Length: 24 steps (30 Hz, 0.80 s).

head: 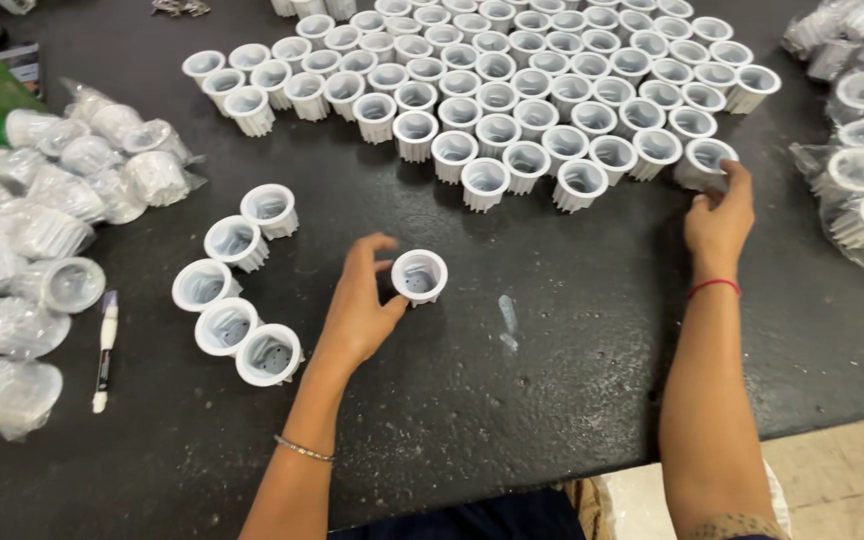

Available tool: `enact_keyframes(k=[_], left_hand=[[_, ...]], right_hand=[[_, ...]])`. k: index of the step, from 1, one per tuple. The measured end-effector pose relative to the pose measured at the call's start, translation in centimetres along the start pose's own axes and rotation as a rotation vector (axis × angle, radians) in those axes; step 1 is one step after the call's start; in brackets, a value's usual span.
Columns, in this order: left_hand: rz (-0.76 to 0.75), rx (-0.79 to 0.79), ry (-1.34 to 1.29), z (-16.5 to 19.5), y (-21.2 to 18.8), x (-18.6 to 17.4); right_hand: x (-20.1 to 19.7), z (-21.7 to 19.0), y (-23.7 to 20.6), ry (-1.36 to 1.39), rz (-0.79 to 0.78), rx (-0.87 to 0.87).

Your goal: The person picks white finned plastic housings one at a time from the workbench, holds each in one hand, and marks its surface with a black marker, then sets the marked part down with the other finished housings. The person repeats this marking cycle on successive parts throughout the episode.

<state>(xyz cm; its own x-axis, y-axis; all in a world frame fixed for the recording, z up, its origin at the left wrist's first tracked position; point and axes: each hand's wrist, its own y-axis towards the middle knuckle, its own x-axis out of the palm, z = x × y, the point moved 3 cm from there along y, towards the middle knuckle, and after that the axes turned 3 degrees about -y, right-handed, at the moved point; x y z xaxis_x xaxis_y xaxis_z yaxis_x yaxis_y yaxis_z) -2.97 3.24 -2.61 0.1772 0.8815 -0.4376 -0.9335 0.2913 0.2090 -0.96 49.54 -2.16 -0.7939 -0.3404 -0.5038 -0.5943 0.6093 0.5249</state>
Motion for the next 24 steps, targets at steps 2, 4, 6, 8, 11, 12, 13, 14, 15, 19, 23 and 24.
enact_keyframes(k=[2, 4, 6, 8, 11, 12, 13, 14, 15, 19, 23, 24], left_hand=[[-0.030, -0.015, 0.027, 0.3, 0.1, 0.3], [-0.050, -0.027, 0.041, 0.1, 0.3, 0.7], [-0.061, -0.037, 0.047, -0.2, 0.4, 1.2], [-0.046, -0.065, 0.018, -0.7, 0.3, 1.6], [-0.004, -0.096, -0.009, -1.4, 0.2, 1.7], [0.010, -0.103, -0.014, -1.6, 0.2, 1.6], [0.023, -0.096, -0.019, -1.8, 0.1, 1.4], [0.036, -0.087, -0.024, -1.9, 0.0, 1.2], [0.046, -0.077, -0.030, -2.0, 0.0, 1.0], [0.059, -0.159, -0.288, -2.8, 0.2, 0.4], [-0.050, -0.222, -0.617, -3.0, 0.5, 0.0], [-0.087, -0.248, -0.700, -2.9, 0.5, 0.0]], right_hand=[[-0.2, 0.3, 0.2, 0.070, 0.038, 0.017], [-0.5, 0.3, 0.2, 0.052, 0.081, 0.011], [-0.7, 0.3, -0.1, -0.049, 0.125, -0.016], [-0.8, -0.8, -0.6, -0.129, 0.238, -0.228], [0.2, -3.5, -1.3, -0.014, 0.169, -0.312], [0.8, -4.8, -1.9, 0.059, 0.106, -0.298], [1.7, -6.4, -2.5, 0.142, 0.013, -0.293], [2.7, -8.2, -3.5, 0.224, -0.079, -0.287], [3.6, -10.0, -4.5, 0.304, -0.171, -0.280], [5.8, -16.6, -10.4, 0.400, -0.673, -0.219], [5.8, -20.9, -13.8, 0.534, -0.904, -0.360], [5.8, -21.4, -14.1, 0.567, -0.955, -0.353]])
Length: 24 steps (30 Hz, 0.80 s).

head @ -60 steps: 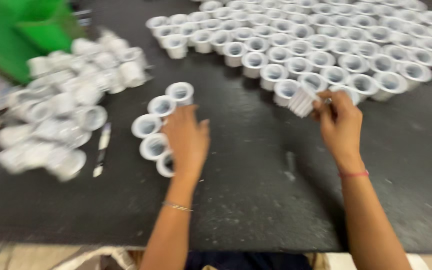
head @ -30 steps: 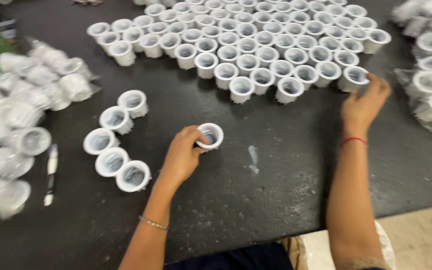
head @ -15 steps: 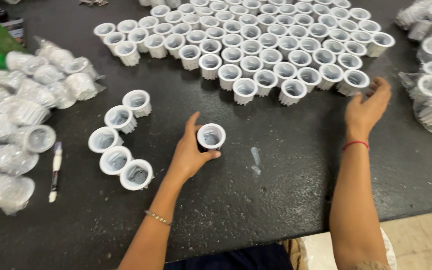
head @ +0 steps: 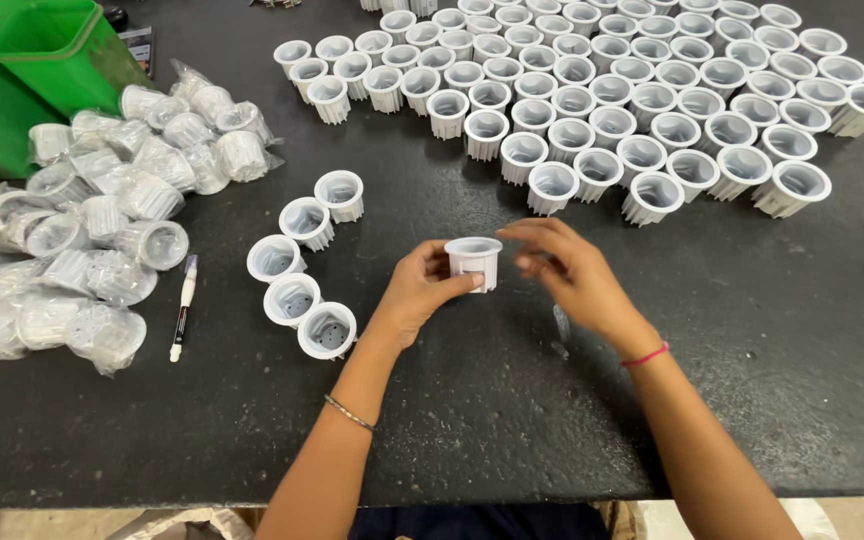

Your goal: The person picks white finned plastic housings one at a time from the workbench, holds each in one hand, and marks its surface with a black marker, then sets the marked part down with the other finished housings. The person repeats this marking cycle on successive parts throughout the episode.

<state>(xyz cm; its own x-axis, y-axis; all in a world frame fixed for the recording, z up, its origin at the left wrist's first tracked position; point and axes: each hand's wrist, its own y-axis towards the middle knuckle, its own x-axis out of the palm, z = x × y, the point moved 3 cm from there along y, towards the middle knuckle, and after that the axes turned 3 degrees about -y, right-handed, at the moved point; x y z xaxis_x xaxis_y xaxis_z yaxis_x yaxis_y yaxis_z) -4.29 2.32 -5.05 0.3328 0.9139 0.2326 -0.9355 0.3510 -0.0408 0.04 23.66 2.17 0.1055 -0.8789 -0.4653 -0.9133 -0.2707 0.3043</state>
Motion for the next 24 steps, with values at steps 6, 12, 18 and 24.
enact_keyframes(k=[6, 12, 18, 24], left_hand=[[-0.211, -0.154, -0.329, -0.2, -0.1, 1.0], [-0.202, -0.188, -0.568, -0.9, 0.1, 1.3], [-0.179, -0.205, -0.579, -0.9, -0.1, 1.5], [-0.177, -0.194, -0.523, -1.0, -0.1, 1.8]], right_hand=[[0.4, 0.5, -0.1, 0.051, -0.023, 0.013], [0.5, 1.4, -0.2, 0.069, -0.007, 0.033], [0.6, 1.2, -0.3, 0.091, -0.006, 0.087], [0.6, 1.2, -0.3, 0.054, 0.016, 0.112]])
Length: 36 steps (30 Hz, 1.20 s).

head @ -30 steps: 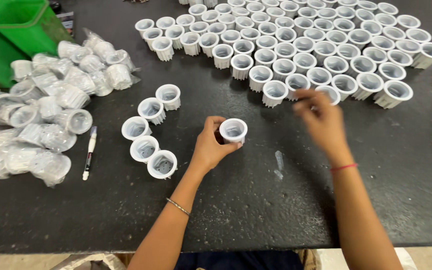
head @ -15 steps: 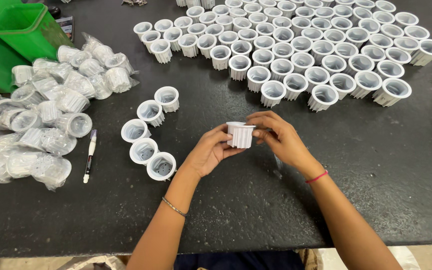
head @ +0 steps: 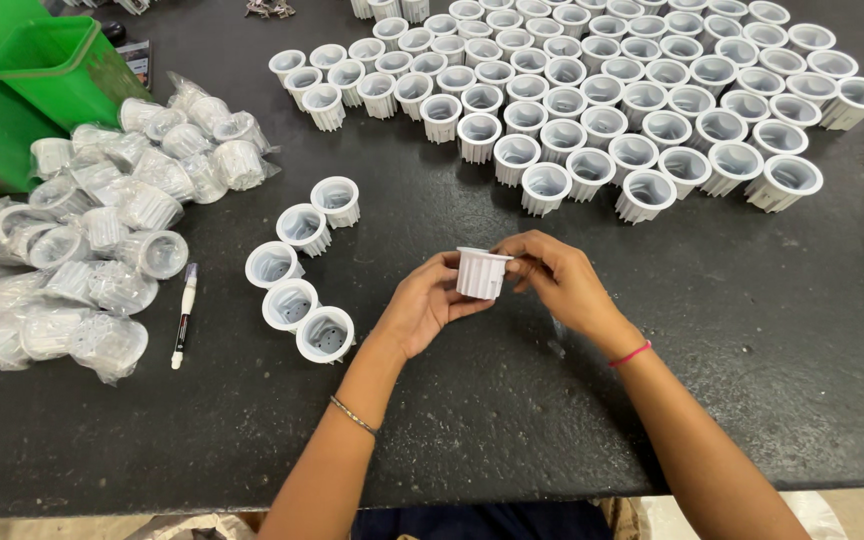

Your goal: The person picks white finned plastic housings one at a time from the workbench, holds each in one hand, and marks its surface with a black marker, then sets the marked part down with the other finished housings. The person repeats this marking cycle on successive parts throughout the episode.

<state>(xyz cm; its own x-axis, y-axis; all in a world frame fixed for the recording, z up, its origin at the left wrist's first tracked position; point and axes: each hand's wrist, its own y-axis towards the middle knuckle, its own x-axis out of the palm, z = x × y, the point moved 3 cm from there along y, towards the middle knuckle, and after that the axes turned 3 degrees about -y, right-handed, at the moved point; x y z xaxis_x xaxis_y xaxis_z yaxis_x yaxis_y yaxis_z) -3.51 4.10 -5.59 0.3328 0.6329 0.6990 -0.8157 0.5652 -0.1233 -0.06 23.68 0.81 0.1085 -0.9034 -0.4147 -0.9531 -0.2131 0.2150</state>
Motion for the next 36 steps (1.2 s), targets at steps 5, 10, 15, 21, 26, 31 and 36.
enact_keyframes(k=[5, 10, 15, 21, 26, 31, 36], left_hand=[[0.023, 0.024, 0.047, 0.0, 0.1, -0.4], [0.008, 0.033, 0.109, 0.2, -0.1, -0.1], [0.100, 0.074, 0.388, 0.1, -0.2, 0.8], [0.126, 0.023, 0.218, -0.1, 0.0, 0.6], [-0.022, -0.042, -0.024, -0.2, 0.1, -0.2], [-0.009, -0.075, -0.044, -0.8, 0.4, -1.0], [0.003, -0.086, -0.031, -1.4, 0.6, -1.3]], right_hand=[[0.2, -0.2, 0.0, -0.118, 0.053, -0.049], [0.4, -0.4, -0.1, -0.147, 0.069, -0.038], [0.4, -0.6, -0.1, -0.184, 0.087, -0.029], [0.1, -0.4, -0.1, -0.043, 0.044, -0.029], [-0.1, 0.1, 0.0, -0.016, 0.048, -0.002], [0.1, 0.5, 0.0, 0.010, 0.026, 0.033], [0.2, 1.0, 0.0, 0.099, -0.009, 0.094]])
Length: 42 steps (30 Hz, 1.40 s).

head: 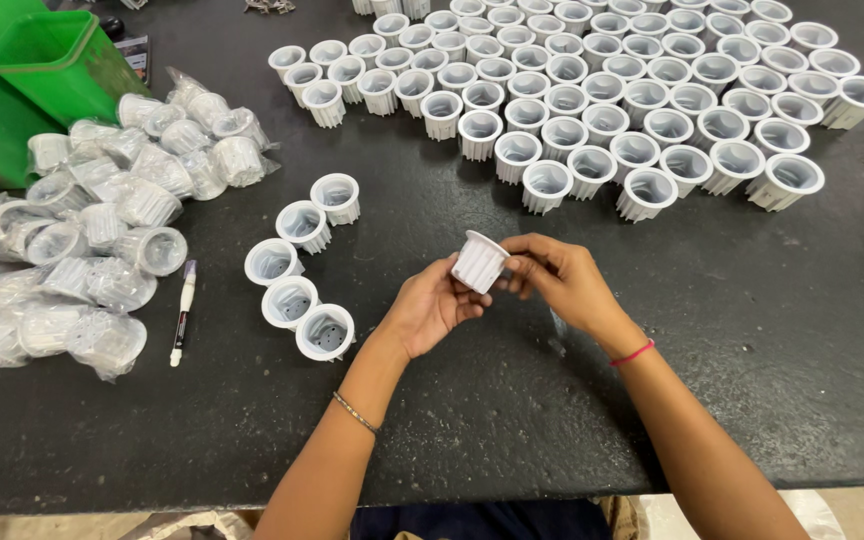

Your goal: The person picks white finned plastic housings one at a time from the workbench, holds each in one hand, and marks its surface with a black marker, then sets the marked part down with the other finished housings. The person repeats this marking cycle on successive parts throughout the episode.

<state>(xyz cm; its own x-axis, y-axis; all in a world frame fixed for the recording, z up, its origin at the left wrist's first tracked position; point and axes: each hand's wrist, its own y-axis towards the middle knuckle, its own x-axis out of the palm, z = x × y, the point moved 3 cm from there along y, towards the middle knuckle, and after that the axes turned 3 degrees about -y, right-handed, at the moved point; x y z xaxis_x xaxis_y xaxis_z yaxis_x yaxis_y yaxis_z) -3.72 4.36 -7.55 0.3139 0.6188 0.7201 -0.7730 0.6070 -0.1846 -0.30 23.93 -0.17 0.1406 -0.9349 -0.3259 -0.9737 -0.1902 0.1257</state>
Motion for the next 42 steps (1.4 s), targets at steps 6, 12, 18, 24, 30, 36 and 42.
enact_keyframes(k=[6, 12, 18, 24, 30, 36, 42], left_hand=[[-0.040, -0.026, 0.105, -0.3, 0.1, 0.9], [-0.096, -0.030, 0.157, -0.4, 0.0, 2.1], [-0.011, 0.010, 0.179, -0.5, 0.1, 1.4], [0.206, 0.210, 0.683, 0.9, -0.4, 1.3], [0.507, 0.755, 1.203, 5.3, -3.1, 2.4], [0.747, 0.899, 1.281, 9.0, -5.6, 1.4], [0.924, 1.067, 1.403, 12.1, -8.2, -1.3]], right_hand=[[-0.6, 1.0, 0.1, 0.091, -0.035, 0.043], [-1.3, 1.5, 0.1, 0.107, -0.031, 0.032], [-1.4, 1.5, 0.1, 0.105, -0.026, 0.014], [-1.2, 1.1, 0.3, 0.013, 0.017, -0.022], [-1.1, 0.2, 0.1, -0.156, 0.068, 0.018], [-1.2, 0.1, 0.1, -0.203, 0.082, 0.081], [-1.0, 0.4, 0.3, -0.221, 0.091, 0.067]])
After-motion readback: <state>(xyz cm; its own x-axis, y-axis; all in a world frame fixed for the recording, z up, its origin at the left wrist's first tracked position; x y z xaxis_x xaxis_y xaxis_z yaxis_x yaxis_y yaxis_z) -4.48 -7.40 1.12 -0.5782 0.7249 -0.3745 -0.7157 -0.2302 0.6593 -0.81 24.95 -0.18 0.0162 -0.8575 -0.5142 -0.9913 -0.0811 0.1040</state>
